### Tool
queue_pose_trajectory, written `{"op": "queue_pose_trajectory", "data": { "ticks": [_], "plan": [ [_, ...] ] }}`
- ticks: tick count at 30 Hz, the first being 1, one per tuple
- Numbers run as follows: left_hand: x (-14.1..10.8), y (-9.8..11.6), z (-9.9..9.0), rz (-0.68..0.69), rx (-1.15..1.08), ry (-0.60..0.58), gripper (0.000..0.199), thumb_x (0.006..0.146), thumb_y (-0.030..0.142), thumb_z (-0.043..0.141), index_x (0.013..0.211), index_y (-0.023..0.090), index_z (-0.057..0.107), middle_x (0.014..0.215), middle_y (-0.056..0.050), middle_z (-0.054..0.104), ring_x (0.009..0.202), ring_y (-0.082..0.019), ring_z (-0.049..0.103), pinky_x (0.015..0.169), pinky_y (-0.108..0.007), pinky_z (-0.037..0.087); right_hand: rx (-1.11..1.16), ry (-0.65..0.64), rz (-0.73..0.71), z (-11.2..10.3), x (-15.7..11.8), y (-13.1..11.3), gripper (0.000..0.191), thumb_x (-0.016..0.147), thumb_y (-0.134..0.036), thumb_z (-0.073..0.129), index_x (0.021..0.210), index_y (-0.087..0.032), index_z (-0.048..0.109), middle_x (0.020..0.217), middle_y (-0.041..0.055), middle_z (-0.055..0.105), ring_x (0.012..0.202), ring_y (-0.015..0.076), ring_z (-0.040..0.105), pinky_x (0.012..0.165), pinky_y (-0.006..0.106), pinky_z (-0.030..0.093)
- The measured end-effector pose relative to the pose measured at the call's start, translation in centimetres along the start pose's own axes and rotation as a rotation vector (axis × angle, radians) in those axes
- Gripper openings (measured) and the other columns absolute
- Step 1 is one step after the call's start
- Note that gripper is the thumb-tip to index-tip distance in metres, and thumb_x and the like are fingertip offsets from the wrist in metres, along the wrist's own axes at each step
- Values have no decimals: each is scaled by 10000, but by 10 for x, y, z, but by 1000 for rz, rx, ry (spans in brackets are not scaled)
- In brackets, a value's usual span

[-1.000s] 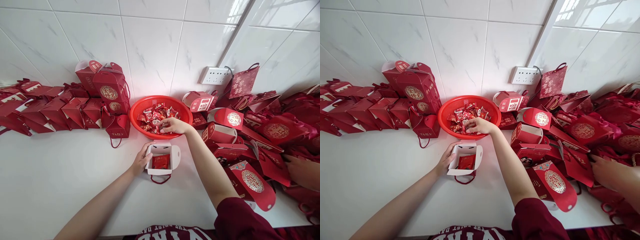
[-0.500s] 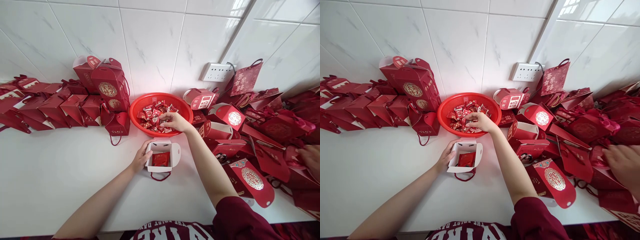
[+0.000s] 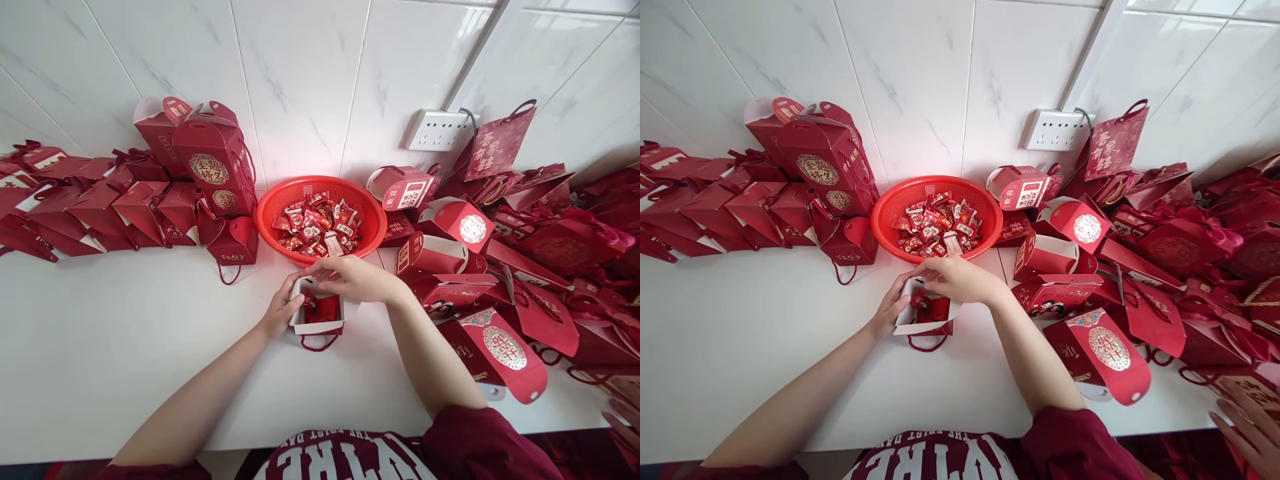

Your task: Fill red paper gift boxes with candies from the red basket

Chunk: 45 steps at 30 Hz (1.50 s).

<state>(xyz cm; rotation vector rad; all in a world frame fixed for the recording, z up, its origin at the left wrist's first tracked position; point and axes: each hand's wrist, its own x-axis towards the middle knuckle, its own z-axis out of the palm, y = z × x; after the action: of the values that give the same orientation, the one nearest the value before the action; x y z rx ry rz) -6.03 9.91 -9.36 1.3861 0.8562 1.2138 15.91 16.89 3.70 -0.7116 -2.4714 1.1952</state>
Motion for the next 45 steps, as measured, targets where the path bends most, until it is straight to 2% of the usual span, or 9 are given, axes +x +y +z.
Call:
{"op": "queue_pose_trajectory", "data": {
  "ticks": [7, 13, 18, 22, 27, 32, 35, 40, 45],
  "plan": [
    [-5, 12, 2, -29, 77, 5, 537, 962, 448, 563, 1443, 236, 448, 1427, -116, 555, 1271, -308, 563, 1073, -461, 452, -110, 348, -45, 6, -34, -9, 185, 1002, -246, 517, 1088, -242, 681, 1069, 47, 737, 977, 230, 693, 873, 364, 537],
    [-15, 29, 1, 106, 314, 53, 478, 974, 387, 560, 1423, 231, 511, 1441, -107, 546, 1354, -290, 490, 1153, -426, 378, 163, 580, -48, 27, -66, 20, 212, 1004, -405, 565, 1124, -259, 661, 1243, 87, 667, 1175, 246, 624, 1007, 399, 502],
    [-18, 34, 2, 140, 286, 69, 539, 976, 406, 542, 1478, 249, 426, 1456, -124, 523, 1363, -305, 483, 1150, -469, 370, 325, 455, -138, 46, -83, 44, 903, 788, -714, 696, 1524, -305, 369, 1611, 135, 347, 1481, 338, 340, 1192, 533, 327],
    [-19, 37, 5, 110, 248, 91, 582, 961, 456, 551, 1484, 253, 395, 1417, -132, 551, 1361, -324, 476, 1151, -500, 343, 243, 280, -125, 54, -87, 44, 1298, 615, -651, 868, 1625, -336, 116, 1697, 126, 119, 1535, 355, 213, 1243, 544, 219],
    [-21, 40, 12, 95, 199, 78, 593, 960, 466, 549, 1485, 249, 381, 1330, -122, 593, 1295, -304, 513, 1112, -457, 373, 179, 364, -19, 62, -85, 42, 1123, 747, -479, 853, 1613, -366, 147, 1685, 115, 188, 1536, 326, 225, 1189, 534, 328],
    [-21, 34, 17, 200, 211, 119, 532, 975, 421, 534, 1456, 232, 409, 1278, -122, 611, 1196, -279, 578, 1061, -437, 426, 136, 364, -88, 63, -88, 39, 1103, 767, -430, 851, 1612, -369, 144, 1667, 114, 253, 1510, 319, 299, 1162, 519, 369],
    [-23, 35, 20, 361, 290, 156, 484, 978, 377, 532, 1431, 228, 447, 1244, -111, 634, 1159, -263, 602, 1034, -428, 462, 71, 317, -202, 60, -91, 30, 879, 802, -358, 833, 1544, -359, 363, 1665, 84, 264, 1516, 304, 292, 1200, 513, 323],
    [-27, 51, 22, 556, 643, 148, 282, 926, 350, 561, 1139, 219, 691, 1176, -107, 648, 1108, -284, 622, 976, -448, 516, 45, 241, -298, 56, -97, 18, 171, 884, -271, 744, 1051, -290, 774, 1648, 21, 315, 1487, 322, 353, 1211, 521, 322],
    [-26, 56, 18, 508, 756, 14, 254, 938, 326, 526, 1021, 220, 742, 1189, -110, 637, 1129, -274, 625, 991, -415, 517, -3, 223, -303, 59, -96, 20, 247, 864, -139, 704, 932, -338, 832, 1665, -75, 249, 1537, 330, 223, 1251, 552, 219]
  ]
}}
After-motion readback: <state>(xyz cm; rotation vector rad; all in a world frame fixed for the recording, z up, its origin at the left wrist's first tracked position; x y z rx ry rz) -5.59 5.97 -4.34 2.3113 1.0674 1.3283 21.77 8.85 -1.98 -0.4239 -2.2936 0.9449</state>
